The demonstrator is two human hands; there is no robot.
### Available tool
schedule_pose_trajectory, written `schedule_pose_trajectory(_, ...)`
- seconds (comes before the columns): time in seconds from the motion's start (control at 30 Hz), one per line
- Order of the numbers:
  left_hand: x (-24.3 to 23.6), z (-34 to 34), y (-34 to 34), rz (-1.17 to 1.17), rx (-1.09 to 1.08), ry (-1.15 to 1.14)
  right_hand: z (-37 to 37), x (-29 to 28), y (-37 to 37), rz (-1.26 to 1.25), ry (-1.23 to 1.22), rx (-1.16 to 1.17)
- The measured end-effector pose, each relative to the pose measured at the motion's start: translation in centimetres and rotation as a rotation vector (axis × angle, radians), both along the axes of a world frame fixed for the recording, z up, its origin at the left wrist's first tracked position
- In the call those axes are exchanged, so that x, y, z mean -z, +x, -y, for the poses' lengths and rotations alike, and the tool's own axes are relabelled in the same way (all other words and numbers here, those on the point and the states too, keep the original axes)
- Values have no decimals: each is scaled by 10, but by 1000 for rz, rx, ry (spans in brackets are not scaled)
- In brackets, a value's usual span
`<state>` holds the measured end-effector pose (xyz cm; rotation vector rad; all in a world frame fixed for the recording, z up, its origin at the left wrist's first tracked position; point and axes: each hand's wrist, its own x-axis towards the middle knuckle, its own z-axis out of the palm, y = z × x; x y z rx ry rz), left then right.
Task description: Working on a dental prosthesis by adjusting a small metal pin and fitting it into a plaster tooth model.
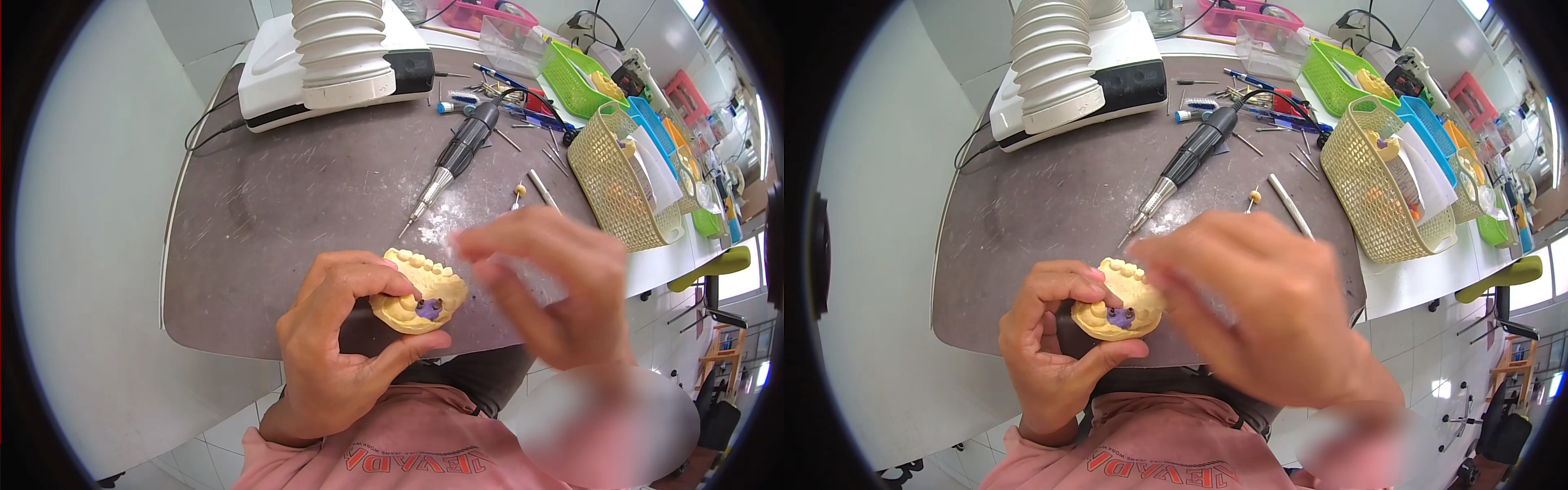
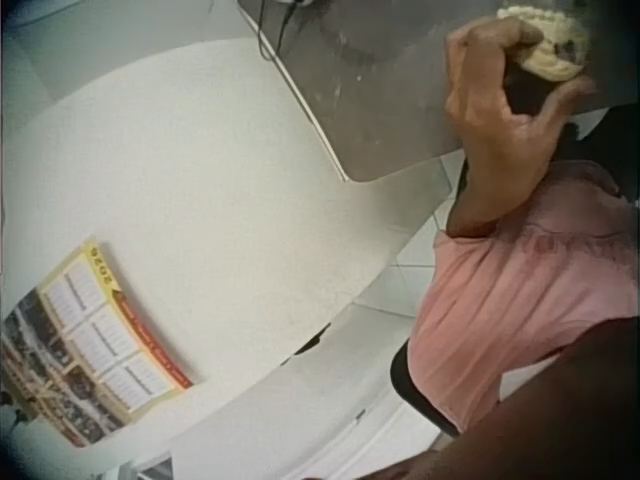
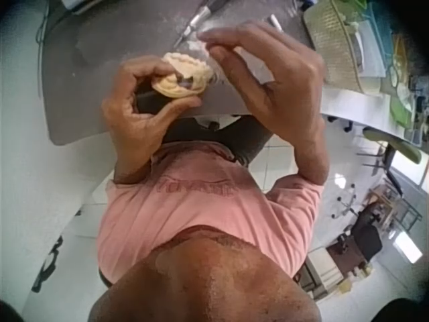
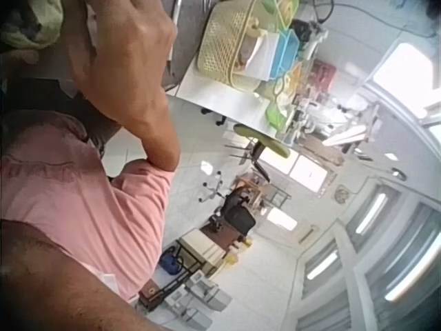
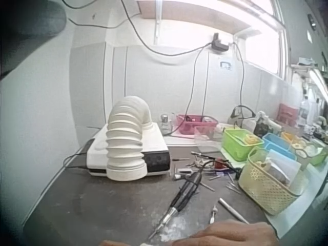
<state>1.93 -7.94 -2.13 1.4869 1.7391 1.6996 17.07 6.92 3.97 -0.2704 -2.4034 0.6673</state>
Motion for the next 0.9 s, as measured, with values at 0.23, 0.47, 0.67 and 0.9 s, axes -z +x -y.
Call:
schedule_pose_trajectory(0.23, -2, -7, -3, -161, -11, 97, -40, -17, 37, 158, 44, 469)
schedule_pose_trajectory(0.47, -8, -8, -1, -158, 23, 21, -48, 11, 34, 389, 503, 98)
schedule_pose_trajectory(0.67, -7, -9, 1, -122, 19, 10, -65, 16, 30, 352, 457, 65)
schedule_pose_trajectory(0.9, -7, -8, 0, -95, 16, -10, -81, 12, 26, 226, 153, 176)
